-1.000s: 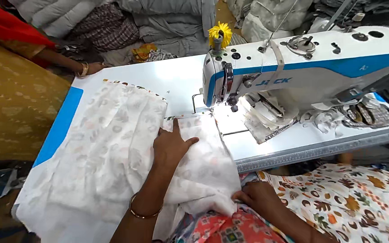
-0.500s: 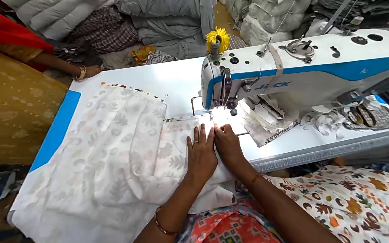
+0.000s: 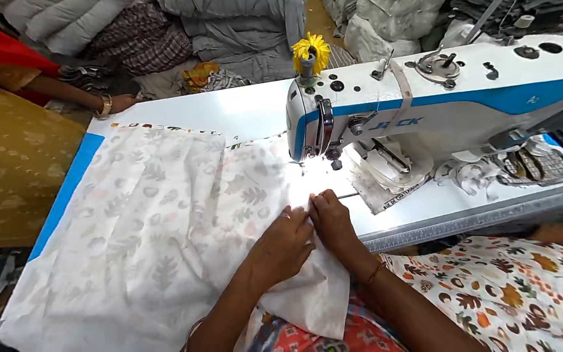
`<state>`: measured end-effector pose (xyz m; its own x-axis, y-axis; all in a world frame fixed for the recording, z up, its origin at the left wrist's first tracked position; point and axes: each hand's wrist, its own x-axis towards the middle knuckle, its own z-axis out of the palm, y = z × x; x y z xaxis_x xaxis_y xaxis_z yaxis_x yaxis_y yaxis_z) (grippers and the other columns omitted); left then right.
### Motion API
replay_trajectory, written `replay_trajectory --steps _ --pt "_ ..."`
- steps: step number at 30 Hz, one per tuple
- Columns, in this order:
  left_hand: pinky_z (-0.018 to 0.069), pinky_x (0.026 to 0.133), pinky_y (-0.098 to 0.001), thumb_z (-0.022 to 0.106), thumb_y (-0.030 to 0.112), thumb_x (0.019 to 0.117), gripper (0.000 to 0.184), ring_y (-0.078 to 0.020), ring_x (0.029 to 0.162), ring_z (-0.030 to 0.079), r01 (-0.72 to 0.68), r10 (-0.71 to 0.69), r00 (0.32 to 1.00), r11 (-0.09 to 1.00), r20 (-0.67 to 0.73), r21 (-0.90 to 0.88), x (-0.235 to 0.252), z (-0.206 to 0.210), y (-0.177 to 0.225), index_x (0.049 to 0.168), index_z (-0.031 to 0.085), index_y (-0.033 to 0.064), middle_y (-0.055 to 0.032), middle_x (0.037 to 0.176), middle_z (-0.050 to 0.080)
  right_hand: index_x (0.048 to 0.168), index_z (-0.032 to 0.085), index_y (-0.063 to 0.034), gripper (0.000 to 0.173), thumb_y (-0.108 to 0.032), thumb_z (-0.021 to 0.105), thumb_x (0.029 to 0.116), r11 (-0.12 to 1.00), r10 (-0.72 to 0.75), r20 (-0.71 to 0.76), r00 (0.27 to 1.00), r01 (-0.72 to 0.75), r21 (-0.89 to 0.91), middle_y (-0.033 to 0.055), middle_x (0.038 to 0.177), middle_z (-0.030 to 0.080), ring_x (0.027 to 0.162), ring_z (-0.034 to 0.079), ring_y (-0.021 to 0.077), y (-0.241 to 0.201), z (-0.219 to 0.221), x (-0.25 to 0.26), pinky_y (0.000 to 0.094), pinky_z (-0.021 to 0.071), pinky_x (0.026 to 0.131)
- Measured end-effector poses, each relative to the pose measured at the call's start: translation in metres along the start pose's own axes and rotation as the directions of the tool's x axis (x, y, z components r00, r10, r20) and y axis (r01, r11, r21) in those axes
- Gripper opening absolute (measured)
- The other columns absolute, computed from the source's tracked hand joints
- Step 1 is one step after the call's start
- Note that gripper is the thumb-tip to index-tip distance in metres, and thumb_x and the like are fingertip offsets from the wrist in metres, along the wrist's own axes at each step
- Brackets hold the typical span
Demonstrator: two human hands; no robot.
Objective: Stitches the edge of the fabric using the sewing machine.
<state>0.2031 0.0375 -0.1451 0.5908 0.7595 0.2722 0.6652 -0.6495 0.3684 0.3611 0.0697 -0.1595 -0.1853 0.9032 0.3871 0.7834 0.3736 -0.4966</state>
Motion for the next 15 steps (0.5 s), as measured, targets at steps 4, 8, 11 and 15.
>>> replay_trajectory --steps 4,8,11,15 --pt "0.0593 0.092 -0.0494 0.071 -0.003 0.0769 0.013 -0.0373 0.112 0.07 -0.173 0.178 0.98 0.983 0.091 -0.061 -0.006 -0.013 0.026 0.088 0.073 0.0039 -0.021 0.112 0.072 0.098 0.074 0.0083 0.013 0.0 0.07 0.0885 1.0 0.008 -0.022 1.0 -0.007 0.002 0.0211 0.092 0.066 0.07 0.07 0.0285 0.0 0.001 0.0 0.0371 0.0599 0.06" --pt "0.0591 0.08 -0.0485 0.061 0.028 0.0803 0.028 -0.0352 0.112 0.069 -0.181 0.177 0.971 0.984 0.16 0.007 -0.005 -0.019 0.036 0.068 0.066 0.0039 -0.0198 0.11 0.072 0.097 0.074 0.0071 0.012 -0.001 0.07 0.0902 1.0 0.021 -0.018 1.0 -0.021 -0.006 0.0204 0.093 0.066 0.069 0.069 0.0277 0.0 0.001 0.0 0.0368 0.0596 0.06" --pt "0.0587 0.077 -0.0481 0.054 0.031 0.0905 0.041 -0.0334 0.108 0.071 -0.085 0.076 0.984 0.995 0.159 0.048 -0.001 -0.019 0.047 0.063 0.063 0.0021 -0.0186 0.108 0.073 0.097 0.074 0.0075 0.012 -0.001 0.07 0.0895 1.0 0.013 -0.044 0.999 -0.014 -0.012 0.0206 0.092 0.066 0.068 0.069 0.0276 0.001 0.003 -0.001 0.0362 0.0597 0.059" --pt "0.0621 0.073 -0.0442 0.073 0.018 0.0873 0.025 -0.0362 0.108 0.072 0.048 -0.067 0.987 0.99 0.143 0.134 0.001 -0.009 0.062 0.073 0.071 -0.0026 -0.0216 0.109 0.073 0.095 0.073 0.0072 0.01 0.0 0.071 0.0883 1.0 0.026 -0.036 0.999 -0.026 -0.007 0.021 0.091 0.066 0.068 0.069 0.0277 -0.001 0.002 0.0 0.0359 0.0594 0.059"
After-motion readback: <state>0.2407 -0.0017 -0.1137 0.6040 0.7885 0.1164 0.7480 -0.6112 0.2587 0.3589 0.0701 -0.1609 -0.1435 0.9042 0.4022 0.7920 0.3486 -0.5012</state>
